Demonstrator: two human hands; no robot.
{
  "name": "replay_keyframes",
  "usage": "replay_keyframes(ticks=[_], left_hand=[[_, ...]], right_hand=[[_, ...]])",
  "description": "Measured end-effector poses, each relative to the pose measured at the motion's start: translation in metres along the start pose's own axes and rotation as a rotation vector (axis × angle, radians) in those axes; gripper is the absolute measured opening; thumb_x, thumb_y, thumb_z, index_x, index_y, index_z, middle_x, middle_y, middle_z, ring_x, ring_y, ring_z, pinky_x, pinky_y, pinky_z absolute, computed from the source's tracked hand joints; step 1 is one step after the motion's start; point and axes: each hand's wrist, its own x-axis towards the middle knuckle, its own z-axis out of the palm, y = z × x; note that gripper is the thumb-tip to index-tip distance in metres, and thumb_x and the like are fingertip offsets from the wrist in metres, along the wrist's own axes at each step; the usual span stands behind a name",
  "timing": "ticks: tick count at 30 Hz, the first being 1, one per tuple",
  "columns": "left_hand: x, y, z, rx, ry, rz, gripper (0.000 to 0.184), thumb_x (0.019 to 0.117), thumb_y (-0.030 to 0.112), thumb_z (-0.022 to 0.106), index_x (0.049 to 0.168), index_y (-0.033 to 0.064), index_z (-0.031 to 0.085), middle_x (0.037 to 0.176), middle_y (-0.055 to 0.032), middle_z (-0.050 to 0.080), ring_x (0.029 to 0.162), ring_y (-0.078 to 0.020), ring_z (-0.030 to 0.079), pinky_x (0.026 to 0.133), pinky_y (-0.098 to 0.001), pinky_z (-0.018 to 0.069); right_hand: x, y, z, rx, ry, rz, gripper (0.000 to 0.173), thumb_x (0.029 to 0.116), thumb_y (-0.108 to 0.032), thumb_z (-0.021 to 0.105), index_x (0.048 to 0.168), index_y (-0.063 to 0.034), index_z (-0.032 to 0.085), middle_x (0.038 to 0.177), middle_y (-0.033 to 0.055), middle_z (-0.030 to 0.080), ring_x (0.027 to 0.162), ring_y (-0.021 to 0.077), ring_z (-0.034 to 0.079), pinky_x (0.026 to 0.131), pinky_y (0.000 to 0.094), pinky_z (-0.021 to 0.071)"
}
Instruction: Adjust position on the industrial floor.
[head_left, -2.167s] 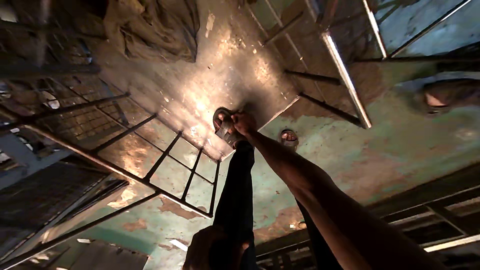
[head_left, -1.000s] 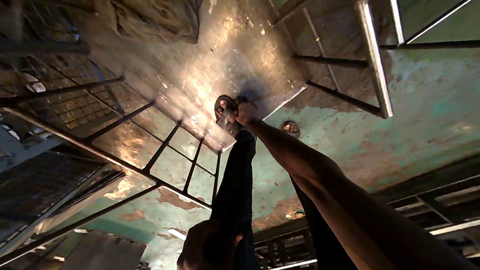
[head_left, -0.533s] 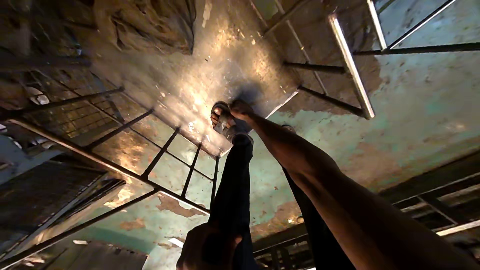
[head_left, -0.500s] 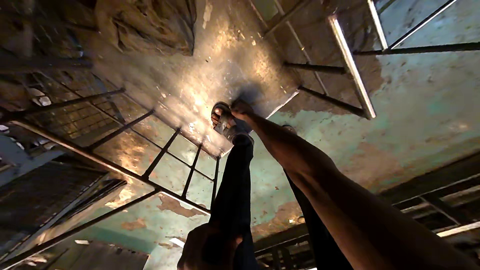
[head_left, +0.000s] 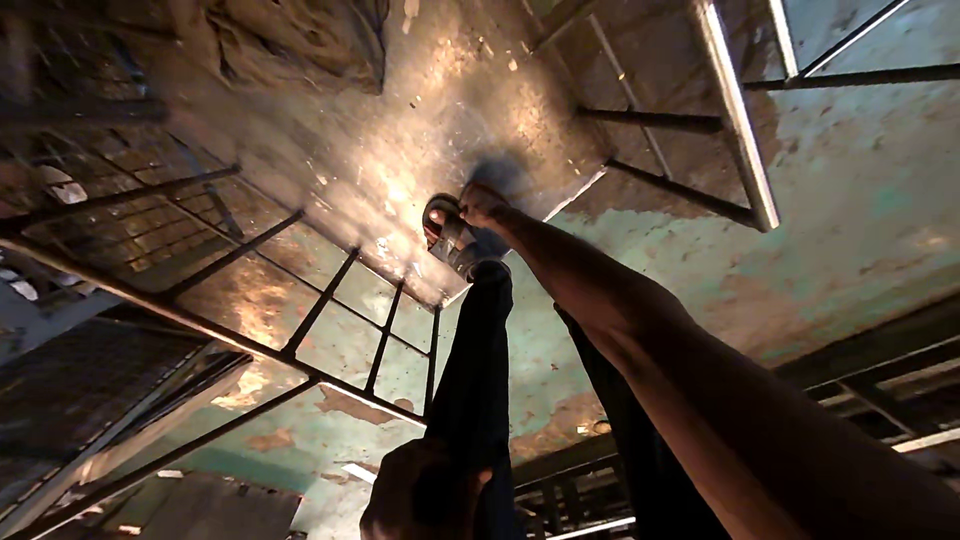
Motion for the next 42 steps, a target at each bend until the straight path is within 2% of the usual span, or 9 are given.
replay_keyframes(ticks=[5,9,13,18,21,30,35,39,42], left_hand=[[0.005,-0.003,-0.005,0.016,-0.03,0.01,0.037,0.0777,0.035,0.088,0.091,0.0035,0.073,0.1,-0.0092,0.074,0.098,-0.0121,0.07,0.086,-0.0266,0.0581],[0.009,-0.003,-0.006,0.025,-0.016,0.027,0.036,0.0765,0.034,0.088,0.09,0.0031,0.074,0.099,-0.0096,0.075,0.097,-0.0121,0.071,0.087,-0.0263,0.0583],[0.008,-0.003,-0.007,0.026,-0.013,0.016,0.036,0.0758,0.032,0.088,0.09,0.0015,0.073,0.097,-0.0104,0.074,0.095,-0.0123,0.07,0.086,-0.0269,0.0577],[0.004,-0.004,-0.005,-0.003,-0.007,0.017,0.035,0.076,0.031,0.088,0.091,0.0021,0.074,0.098,-0.0102,0.074,0.096,-0.011,0.07,0.086,-0.0249,0.0579],[0.002,-0.005,-0.004,0.006,-0.004,0.012,0.035,0.077,0.032,0.088,0.091,0.0028,0.074,0.099,-0.0096,0.074,0.097,-0.0108,0.07,0.087,-0.0252,0.0577],[-0.007,-0.009,0.002,0.048,0.005,-0.003,0.033,0.0787,0.031,0.086,0.091,0.003,0.073,0.098,-0.0089,0.074,0.095,-0.0104,0.07,0.083,-0.0248,0.0574],[-0.018,-0.004,0.01,0.113,0.009,-0.058,0.04,0.0803,0.04,0.083,0.098,0.005,0.075,0.099,-0.0078,0.074,0.092,-0.0159,0.071,0.08,-0.0343,0.0604],[-0.024,0.008,0.024,0.158,0.009,-0.107,0.038,0.0793,0.04,0.084,0.097,0.0078,0.075,0.094,-0.0087,0.073,0.08,-0.0222,0.072,0.069,-0.046,0.061],[-0.027,0.02,0.032,0.207,-0.007,-0.148,0.038,0.081,0.041,0.085,0.099,0.0098,0.075,0.094,-0.0092,0.073,0.083,-0.0264,0.072,0.072,-0.0516,0.0598]], right_hand=[[-0.011,-0.021,-0.004,-0.158,-0.034,-0.03,0.042,0.0844,-0.015,0.08,0.116,0.0084,0.064,0.122,0.0275,0.064,0.117,0.0438,0.063,0.094,0.0611,0.0521],[-0.023,-0.02,0.009,-0.187,0.094,-0.122,0.065,0.0844,-0.014,0.082,0.139,0.0064,0.053,0.142,0.0266,0.052,0.13,0.0433,0.055,0.103,0.0541,0.0502],[-0.023,-0.014,0.019,-0.079,0.18,-0.11,0.036,0.097,0.002,0.059,0.133,0.0045,0.058,0.133,0.0267,0.06,0.119,0.0437,0.063,0.098,0.0563,0.0526],[-0.026,-0.004,0.012,0.063,0.182,-0.139,0.036,0.093,0.001,0.066,0.129,0.0028,0.06,0.127,0.0244,0.065,0.12,0.0404,0.064,0.102,0.0539,0.0515],[-0.014,0.004,0.012,0.026,0.15,-0.144,0.03,0.0885,0.001,0.069,0.118,0.0011,0.067,0.118,0.0233,0.068,0.114,0.0408,0.066,0.098,0.057,0.0526],[-0.016,-0.003,0.005,0.006,0.159,0.03,0.024,0.095,-0.006,0.066,0.118,0.0027,0.069,0.124,0.0258,0.066,0.119,0.0435,0.063,0.099,0.0599,0.0518],[-0.076,0.005,0.008,-0.018,0.051,0.031,0.032,0.0984,-0.009,0.062,0.129,-0.0008,0.067,0.132,0.0246,0.064,0.127,0.0433,0.059,0.103,0.0627,0.0457],[-0.138,0.046,0.036,0.102,0.093,0.164,0.039,0.0961,-0.013,0.062,0.135,-0.0103,0.065,0.132,0.0242,0.063,0.12,0.0453,0.062,0.093,0.0662,0.052],[-0.204,0.083,0.059,0.221,0.096,0.237,0.038,0.1026,-0.022,0.057,0.138,-0.0096,0.063,0.134,0.0256,0.062,0.124,0.0466,0.06,0.099,0.0676,0.0488]])
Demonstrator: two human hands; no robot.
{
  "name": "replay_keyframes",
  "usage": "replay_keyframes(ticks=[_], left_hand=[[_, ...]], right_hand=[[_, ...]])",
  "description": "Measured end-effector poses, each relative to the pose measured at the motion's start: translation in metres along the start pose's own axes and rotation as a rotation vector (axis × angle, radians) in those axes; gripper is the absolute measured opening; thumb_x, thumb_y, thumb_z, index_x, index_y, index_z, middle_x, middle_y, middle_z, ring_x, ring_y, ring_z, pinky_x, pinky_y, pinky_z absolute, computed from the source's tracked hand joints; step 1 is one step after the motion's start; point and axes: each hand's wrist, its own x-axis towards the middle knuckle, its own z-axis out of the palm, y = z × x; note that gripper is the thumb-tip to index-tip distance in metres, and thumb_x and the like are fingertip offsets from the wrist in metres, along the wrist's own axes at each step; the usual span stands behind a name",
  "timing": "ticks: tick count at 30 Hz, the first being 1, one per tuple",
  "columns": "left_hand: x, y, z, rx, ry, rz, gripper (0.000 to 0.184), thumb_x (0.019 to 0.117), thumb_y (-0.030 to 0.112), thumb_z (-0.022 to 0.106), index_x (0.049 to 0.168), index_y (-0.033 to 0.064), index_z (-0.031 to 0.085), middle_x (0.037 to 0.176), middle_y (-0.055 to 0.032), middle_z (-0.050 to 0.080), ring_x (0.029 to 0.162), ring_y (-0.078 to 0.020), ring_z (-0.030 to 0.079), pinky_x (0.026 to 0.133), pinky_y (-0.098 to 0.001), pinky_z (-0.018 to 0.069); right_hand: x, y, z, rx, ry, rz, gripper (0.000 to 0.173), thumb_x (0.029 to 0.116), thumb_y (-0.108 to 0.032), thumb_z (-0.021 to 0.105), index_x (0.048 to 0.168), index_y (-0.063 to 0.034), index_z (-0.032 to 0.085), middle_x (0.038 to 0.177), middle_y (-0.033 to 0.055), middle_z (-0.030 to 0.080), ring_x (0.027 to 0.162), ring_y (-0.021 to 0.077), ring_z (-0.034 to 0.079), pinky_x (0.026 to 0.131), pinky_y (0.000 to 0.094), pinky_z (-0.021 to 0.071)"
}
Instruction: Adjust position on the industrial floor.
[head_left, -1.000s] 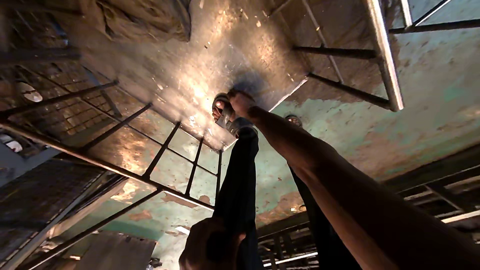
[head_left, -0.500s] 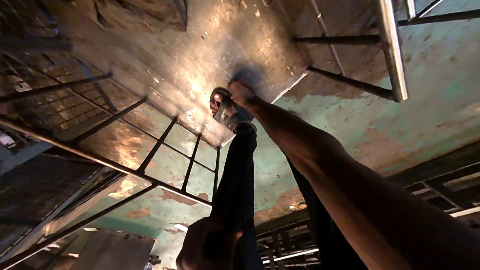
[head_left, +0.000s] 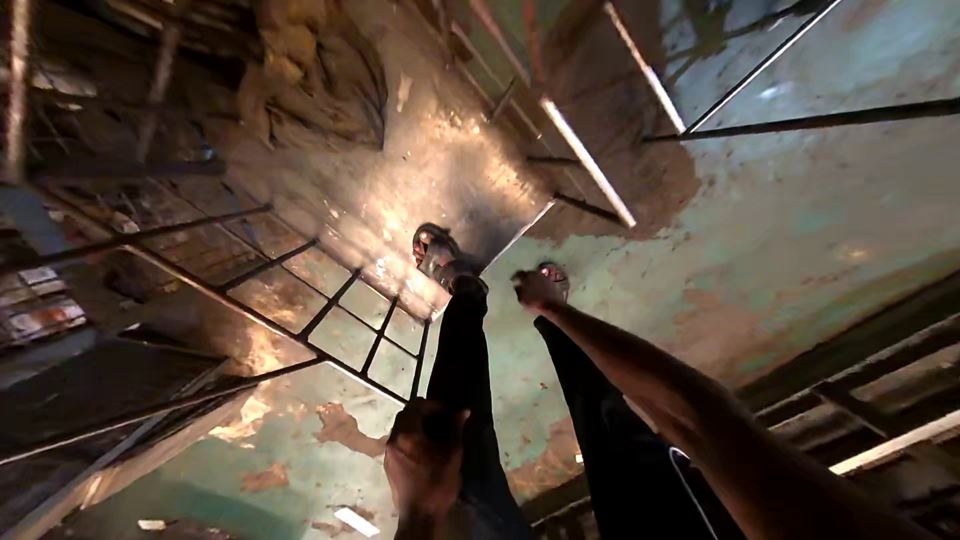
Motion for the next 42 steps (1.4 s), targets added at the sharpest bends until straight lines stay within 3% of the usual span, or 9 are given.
replay_keyframes(ticks=[5,8,15,22,27,31,35,39,42], left_hand=[[-0.007,0.03,-0.001,0.011,0.006,0.059,0.039,0.0854,0.046,0.08,0.102,0.0104,0.075,0.097,-0.011,0.075,0.09,-0.0322,0.073,0.077,-0.0583,0.0578],[-0.011,0.053,-0.007,0.061,0.036,0.097,0.04,0.0863,0.05,0.078,0.103,0.0132,0.075,0.101,-0.0095,0.075,0.093,-0.0304,0.073,0.078,-0.0561,0.0583],[0.0,0.069,-0.019,-0.042,0.047,0.089,0.04,0.0894,0.049,0.076,0.105,0.0121,0.075,0.099,-0.0087,0.075,0.094,-0.0285,0.073,0.085,-0.0564,0.0575],[-0.029,0.07,-0.004,-0.311,0.236,0.163,0.034,0.0867,0.038,0.081,0.098,0.007,0.074,0.093,-0.0086,0.075,0.087,-0.0245,0.073,0.083,-0.0513,0.059],[-0.061,0.052,0.006,-0.451,0.325,0.292,0.032,0.0828,0.026,0.085,0.096,0.0003,0.073,0.127,-0.0175,0.069,0.119,-0.0294,0.066,0.104,-0.0481,0.0533],[-0.101,0.037,0.003,-0.476,0.359,0.248,0.034,0.0848,0.025,0.084,0.105,-0.0004,0.073,0.14,-0.0189,0.062,0.127,-0.0312,0.062,0.108,-0.0493,0.0503],[-0.135,0.032,-0.007,-0.551,0.393,0.186,0.025,0.0878,0.019,0.082,0.1,-0.0013,0.074,0.131,-0.0186,0.068,0.123,-0.0309,0.064,0.107,-0.0517,0.0493],[-0.161,0.032,0.007,-0.583,0.362,0.104,0.02,0.0927,0.019,0.078,0.098,0.0005,0.075,0.103,-0.0145,0.074,0.101,-0.0268,0.069,0.095,-0.051,0.0536],[-0.181,0.027,0.04,-0.518,0.17,0.101,0.026,0.0956,0.022,0.075,0.107,-0.0017,0.074,0.108,-0.018,0.073,0.106,-0.0298,0.069,0.1,-0.0519,0.0521]], right_hand=[[-0.118,0.078,-0.002,0.037,-0.022,0.182,0.034,0.1043,-0.031,0.056,0.129,-0.0102,0.067,0.123,0.021,0.069,0.116,0.0413,0.065,0.095,0.0634,0.0517],[-0.183,0.117,-0.015,0.104,-0.055,0.241,0.035,0.1058,-0.03,0.053,0.128,-0.0083,0.068,0.122,0.0206,0.07,0.117,0.0392,0.065,0.1,0.0606,0.0505],[-0.291,0.155,-0.042,0.28,0.096,0.304,0.036,0.1051,-0.031,0.053,0.124,-0.0056,0.07,0.112,0.0185,0.073,0.104,0.0348,0.071,0.096,0.0574,0.0538],[-0.319,0.14,-0.064,0.566,0.195,0.255,0.032,0.1051,-0.029,0.056,0.123,-0.0052,0.069,0.107,0.014,0.075,0.094,0.027,0.074,0.085,0.0487,0.0603],[-0.341,0.116,-0.082,0.736,0.235,0.153,0.029,0.1041,-0.023,0.06,0.125,-0.0037,0.068,0.107,0.0147,0.074,0.092,0.026,0.073,0.082,0.0464,0.0607],[-0.351,0.135,-0.086,0.792,0.266,0.101,0.03,0.1063,-0.025,0.057,0.124,-0.0034,0.068,0.106,0.0147,0.074,0.091,0.026,0.074,0.08,0.0458,0.0611],[-0.368,0.171,-0.086,0.875,0.307,0.15,0.031,0.1072,-0.025,0.056,0.125,-0.0024,0.066,0.107,0.0164,0.073,0.091,0.0272,0.073,0.08,0.0464,0.0598],[-0.392,0.216,-0.074,0.995,0.364,0.22,0.033,0.1077,-0.026,0.054,0.128,-0.0018,0.064,0.109,0.0173,0.072,0.091,0.0273,0.072,0.08,0.0459,0.0589],[-0.417,0.246,-0.057,1.131,0.436,0.257,0.035,0.1083,-0.027,0.053,0.128,0.0001,0.064,0.108,0.0181,0.071,0.091,0.0268,0.071,0.081,0.0456,0.0585]])
